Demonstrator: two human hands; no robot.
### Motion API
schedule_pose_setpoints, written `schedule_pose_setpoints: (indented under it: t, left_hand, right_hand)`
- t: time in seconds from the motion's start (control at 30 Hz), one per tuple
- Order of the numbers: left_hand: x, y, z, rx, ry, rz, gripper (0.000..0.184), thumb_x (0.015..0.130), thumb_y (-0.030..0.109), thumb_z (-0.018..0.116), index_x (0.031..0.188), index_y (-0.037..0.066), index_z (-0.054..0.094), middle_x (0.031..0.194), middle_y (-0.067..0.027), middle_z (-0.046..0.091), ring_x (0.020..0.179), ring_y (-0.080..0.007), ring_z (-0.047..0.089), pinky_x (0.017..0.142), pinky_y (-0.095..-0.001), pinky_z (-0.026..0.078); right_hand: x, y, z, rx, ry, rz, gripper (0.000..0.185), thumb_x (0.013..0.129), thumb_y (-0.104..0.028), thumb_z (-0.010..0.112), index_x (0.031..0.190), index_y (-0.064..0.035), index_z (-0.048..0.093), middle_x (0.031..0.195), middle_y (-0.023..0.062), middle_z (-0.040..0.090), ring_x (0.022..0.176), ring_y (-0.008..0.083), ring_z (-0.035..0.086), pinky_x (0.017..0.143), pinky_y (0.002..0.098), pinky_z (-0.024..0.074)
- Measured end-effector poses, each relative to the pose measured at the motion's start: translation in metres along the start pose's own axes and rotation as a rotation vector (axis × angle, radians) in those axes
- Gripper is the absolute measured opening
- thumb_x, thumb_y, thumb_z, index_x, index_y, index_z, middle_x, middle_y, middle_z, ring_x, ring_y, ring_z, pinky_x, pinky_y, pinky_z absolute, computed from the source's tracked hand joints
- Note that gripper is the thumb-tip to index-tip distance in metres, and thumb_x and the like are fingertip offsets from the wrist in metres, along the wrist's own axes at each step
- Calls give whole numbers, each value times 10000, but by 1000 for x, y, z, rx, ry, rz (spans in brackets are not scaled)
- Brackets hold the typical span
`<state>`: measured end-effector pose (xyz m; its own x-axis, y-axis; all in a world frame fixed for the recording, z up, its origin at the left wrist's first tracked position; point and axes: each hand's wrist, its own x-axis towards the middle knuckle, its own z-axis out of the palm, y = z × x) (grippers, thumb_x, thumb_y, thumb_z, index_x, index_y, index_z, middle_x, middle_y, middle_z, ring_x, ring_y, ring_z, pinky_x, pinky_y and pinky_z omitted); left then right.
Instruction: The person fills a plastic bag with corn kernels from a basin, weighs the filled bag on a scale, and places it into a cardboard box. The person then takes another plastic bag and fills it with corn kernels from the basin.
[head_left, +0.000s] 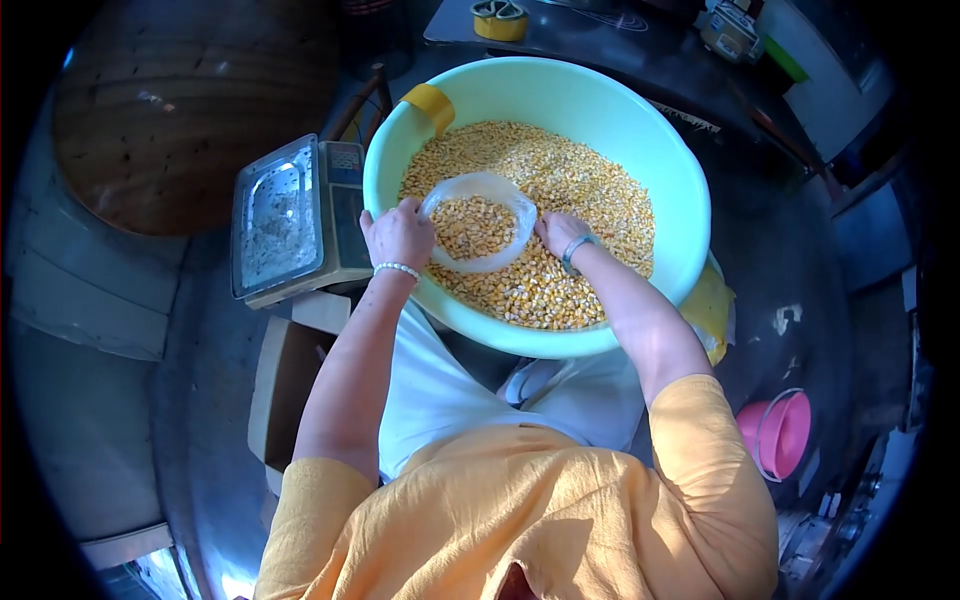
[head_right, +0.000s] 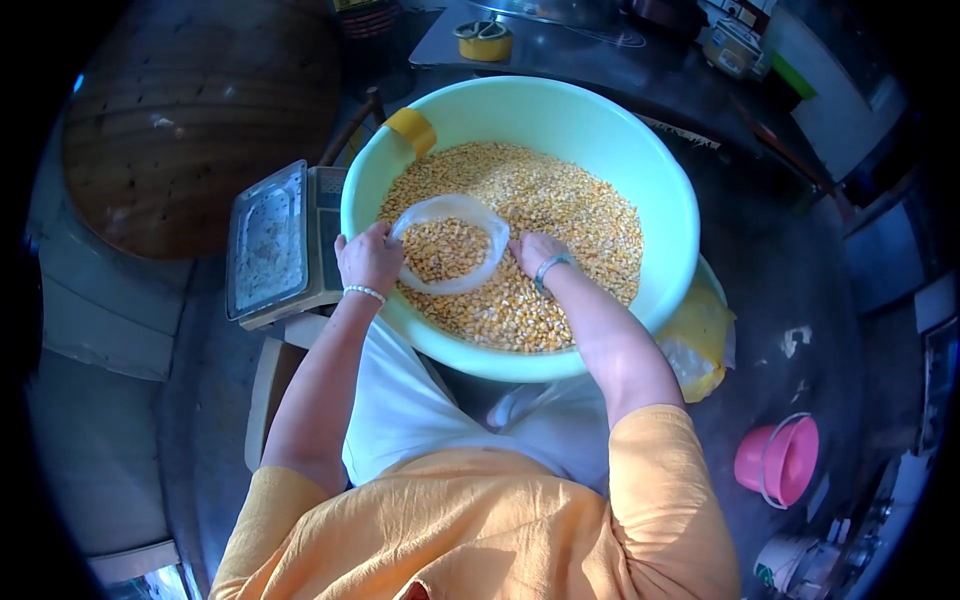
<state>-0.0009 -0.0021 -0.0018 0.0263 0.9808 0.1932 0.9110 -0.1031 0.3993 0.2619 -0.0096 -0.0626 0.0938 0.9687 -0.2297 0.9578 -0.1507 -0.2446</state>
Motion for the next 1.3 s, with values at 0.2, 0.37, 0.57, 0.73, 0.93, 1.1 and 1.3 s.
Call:
schedule_pose_setpoints:
  t: [0.2,0.37,0.57,0.73,0.93,1.1,1.3]
  left_hand:
    - [-1,1,-2,7,2,3,201,777,213,539,911,126,659,788,-148,657,825,-286,622,1015,-459,250]
    - [0,0,-1,-2,5,4,195,778,213,539,900,123,662,790,-149,657,828,-288,621,1010,-456,256]
    - [0,0,-2,-3,-1,0,197,782,208,536,905,121,664,792,-146,657,829,-284,622,1010,-456,257]
    - [0,1,-4,-32,-8,-17,204,792,198,522,915,123,666,803,-145,658,827,-281,623,1024,-459,242]
    - [0,4,-10,-49,-55,-22,216,806,153,498,955,115,650,830,-138,662,854,-270,624,1024,-483,222]
    - [0,-1,-6,-47,-15,3,198,805,143,499,934,116,647,798,-128,662,832,-264,628,1016,-493,229]
    - [-1,-1,-9,-71,-26,-8,210,795,168,506,918,124,670,817,-149,658,842,-282,619,1022,-471,230]
  right_hand:
    - [-4,-4,-5,-25,12,47,384,876,-391,477,919,-53,651,939,197,635,897,338,607,809,425,475]
    - [-4,-6,-7,-11,39,51,336,869,-350,498,887,-58,664,918,202,636,886,332,613,794,420,481]
    - [7,5,-2,13,89,31,328,866,-331,504,845,-47,666,895,206,634,853,339,614,776,418,479]
    - [11,6,-14,116,231,-40,349,862,-329,507,775,-20,646,812,211,627,789,347,609,748,424,477]
    - [2,-35,-49,222,191,-187,353,881,-332,485,796,-25,637,749,184,623,677,319,605,666,411,490]
    - [1,-98,-48,93,175,-429,314,874,-308,495,819,-34,639,759,181,626,716,322,611,691,412,488]
    - [22,-134,-17,44,89,-473,297,849,-282,512,833,-23,655,828,202,630,779,347,609,747,431,478]
